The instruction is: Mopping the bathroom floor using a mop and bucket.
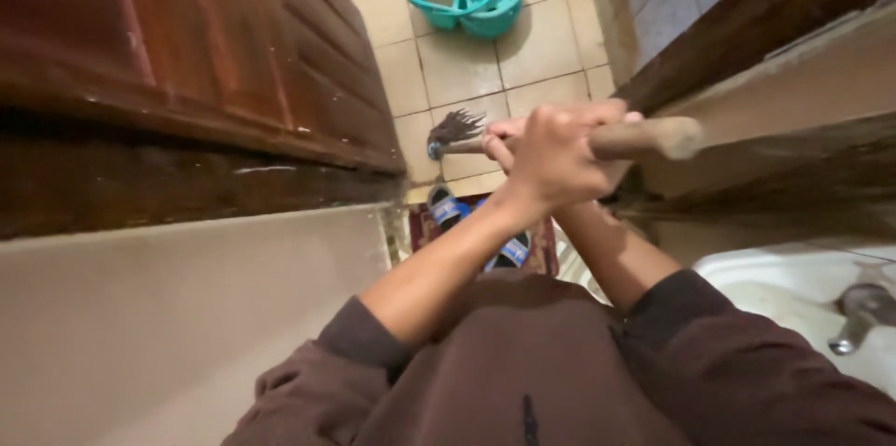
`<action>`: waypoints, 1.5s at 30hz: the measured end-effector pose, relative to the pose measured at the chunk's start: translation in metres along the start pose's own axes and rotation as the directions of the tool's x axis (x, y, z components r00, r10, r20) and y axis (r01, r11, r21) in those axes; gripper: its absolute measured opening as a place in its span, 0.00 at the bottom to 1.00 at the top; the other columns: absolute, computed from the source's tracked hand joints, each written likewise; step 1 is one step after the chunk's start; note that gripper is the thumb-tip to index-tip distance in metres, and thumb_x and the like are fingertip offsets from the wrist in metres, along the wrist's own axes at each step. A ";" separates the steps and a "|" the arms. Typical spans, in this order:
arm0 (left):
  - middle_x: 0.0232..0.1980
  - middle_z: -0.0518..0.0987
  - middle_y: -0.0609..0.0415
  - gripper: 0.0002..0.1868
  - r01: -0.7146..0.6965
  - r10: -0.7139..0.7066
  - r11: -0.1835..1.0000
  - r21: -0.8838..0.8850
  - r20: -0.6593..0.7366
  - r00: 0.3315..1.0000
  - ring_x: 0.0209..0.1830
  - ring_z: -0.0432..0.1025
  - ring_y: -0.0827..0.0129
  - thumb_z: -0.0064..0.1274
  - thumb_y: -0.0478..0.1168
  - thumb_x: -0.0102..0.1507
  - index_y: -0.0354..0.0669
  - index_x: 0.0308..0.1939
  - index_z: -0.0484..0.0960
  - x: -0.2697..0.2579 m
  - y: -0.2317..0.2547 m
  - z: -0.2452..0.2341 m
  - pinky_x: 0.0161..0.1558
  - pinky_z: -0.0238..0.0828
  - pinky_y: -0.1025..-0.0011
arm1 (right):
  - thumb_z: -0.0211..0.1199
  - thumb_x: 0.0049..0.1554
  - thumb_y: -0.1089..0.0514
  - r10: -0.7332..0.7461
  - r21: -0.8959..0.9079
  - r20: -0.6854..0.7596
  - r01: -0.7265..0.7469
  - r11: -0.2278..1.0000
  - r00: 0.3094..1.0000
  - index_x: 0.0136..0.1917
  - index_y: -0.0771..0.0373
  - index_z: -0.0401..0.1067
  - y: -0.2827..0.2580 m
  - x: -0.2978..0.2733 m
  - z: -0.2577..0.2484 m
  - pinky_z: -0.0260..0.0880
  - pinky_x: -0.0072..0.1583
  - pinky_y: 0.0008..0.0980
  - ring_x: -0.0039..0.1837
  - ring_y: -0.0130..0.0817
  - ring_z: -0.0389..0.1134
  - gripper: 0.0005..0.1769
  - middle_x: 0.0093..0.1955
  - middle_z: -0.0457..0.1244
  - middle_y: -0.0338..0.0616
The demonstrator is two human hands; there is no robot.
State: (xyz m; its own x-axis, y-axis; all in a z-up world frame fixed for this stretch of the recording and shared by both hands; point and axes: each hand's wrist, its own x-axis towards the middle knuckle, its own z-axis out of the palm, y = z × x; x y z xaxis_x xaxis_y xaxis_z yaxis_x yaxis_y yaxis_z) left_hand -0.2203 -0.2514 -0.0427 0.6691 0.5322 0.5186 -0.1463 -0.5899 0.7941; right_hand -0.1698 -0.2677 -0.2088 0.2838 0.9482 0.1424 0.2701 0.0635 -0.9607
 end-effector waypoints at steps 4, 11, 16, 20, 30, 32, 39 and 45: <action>0.27 0.75 0.49 0.13 0.001 -0.001 0.997 -0.077 0.007 1.000 0.24 0.74 0.56 0.54 0.45 0.67 0.46 0.29 0.74 0.007 0.010 0.020 0.30 0.69 0.65 | 0.62 0.61 0.66 -0.111 0.005 -0.126 0.112 0.994 0.986 0.40 0.65 0.69 -0.012 -0.004 -0.029 0.58 0.38 0.26 0.38 0.19 0.56 0.06 0.34 0.59 0.29; 0.23 0.72 0.49 0.17 -0.012 0.017 0.967 -0.255 0.019 1.000 0.21 0.69 0.65 0.54 0.40 0.67 0.41 0.24 0.72 0.022 0.001 0.015 0.27 0.63 0.68 | 0.56 0.62 0.54 0.189 0.453 -0.389 0.009 0.891 0.902 0.35 0.62 0.66 -0.019 0.009 -0.060 0.61 0.41 0.26 0.39 0.23 0.59 0.15 0.35 0.58 0.32; 0.20 0.66 0.48 0.18 0.104 -0.107 0.972 -0.212 -0.003 0.994 0.17 0.64 0.67 0.54 0.36 0.65 0.37 0.21 0.69 0.035 -0.023 -0.018 0.26 0.61 0.68 | 0.49 0.63 0.47 0.393 0.880 -0.205 -0.007 0.475 0.897 0.35 0.57 0.65 0.009 0.043 -0.052 0.63 0.43 0.27 0.39 0.24 0.61 0.18 0.35 0.59 0.33; 0.21 0.67 0.49 0.16 0.067 -0.097 0.966 -0.251 -0.107 0.990 0.20 0.63 0.72 0.52 0.34 0.65 0.35 0.23 0.68 0.054 -0.049 -0.066 0.27 0.61 0.69 | 0.50 0.69 0.49 0.186 0.947 -0.083 0.019 0.320 0.979 0.43 0.54 0.61 0.056 0.081 -0.017 0.59 0.46 0.22 0.45 0.17 0.58 0.13 0.41 0.55 0.27; 0.24 0.69 0.50 0.08 0.099 -0.158 0.968 -0.228 -0.257 0.953 0.24 0.64 0.72 0.53 0.32 0.61 0.36 0.27 0.73 0.124 -0.109 -0.186 0.30 0.64 0.70 | 0.45 0.62 0.48 0.137 0.748 0.042 -0.122 0.652 0.990 0.52 0.55 0.64 -0.014 0.225 0.071 0.69 0.52 0.29 0.50 0.20 0.65 0.13 0.48 0.61 0.29; 0.26 0.71 0.49 0.05 0.085 -0.136 0.978 -0.188 -0.274 0.952 0.24 0.67 0.69 0.52 0.32 0.58 0.37 0.28 0.74 0.136 -0.121 -0.203 0.31 0.66 0.70 | 0.47 0.62 0.49 0.165 0.729 0.077 -0.168 0.664 0.983 0.52 0.57 0.67 -0.023 0.247 0.081 0.69 0.52 0.30 0.50 0.21 0.65 0.13 0.48 0.63 0.30; 0.24 0.71 0.45 0.10 0.132 -0.106 0.989 0.063 -0.317 0.942 0.24 0.70 0.53 0.53 0.33 0.58 0.38 0.24 0.69 0.164 -0.178 -0.231 0.29 0.64 0.65 | 0.61 0.60 0.58 -0.026 -0.031 0.067 0.028 0.999 0.997 0.37 0.60 0.66 -0.013 0.331 0.122 0.59 0.40 0.32 0.39 0.23 0.56 0.11 0.35 0.56 0.29; 0.27 0.74 0.46 0.08 0.073 -0.064 0.997 0.023 -0.287 0.956 0.28 0.73 0.55 0.51 0.33 0.60 0.39 0.26 0.71 0.203 -0.202 -0.256 0.33 0.67 0.65 | 0.66 0.59 0.59 -0.018 -0.247 0.115 0.046 0.968 0.993 0.34 0.66 0.62 -0.010 0.393 0.125 0.54 0.39 0.35 0.37 0.28 0.51 0.17 0.32 0.50 0.37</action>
State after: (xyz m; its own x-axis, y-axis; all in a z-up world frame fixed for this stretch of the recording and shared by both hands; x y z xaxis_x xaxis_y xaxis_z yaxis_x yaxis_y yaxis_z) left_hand -0.2414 0.1312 -0.0161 0.4394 0.7207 0.5362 -0.0801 -0.5631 0.8225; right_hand -0.1758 0.1430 -0.1732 0.1710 0.9765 0.1314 0.5021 0.0284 -0.8643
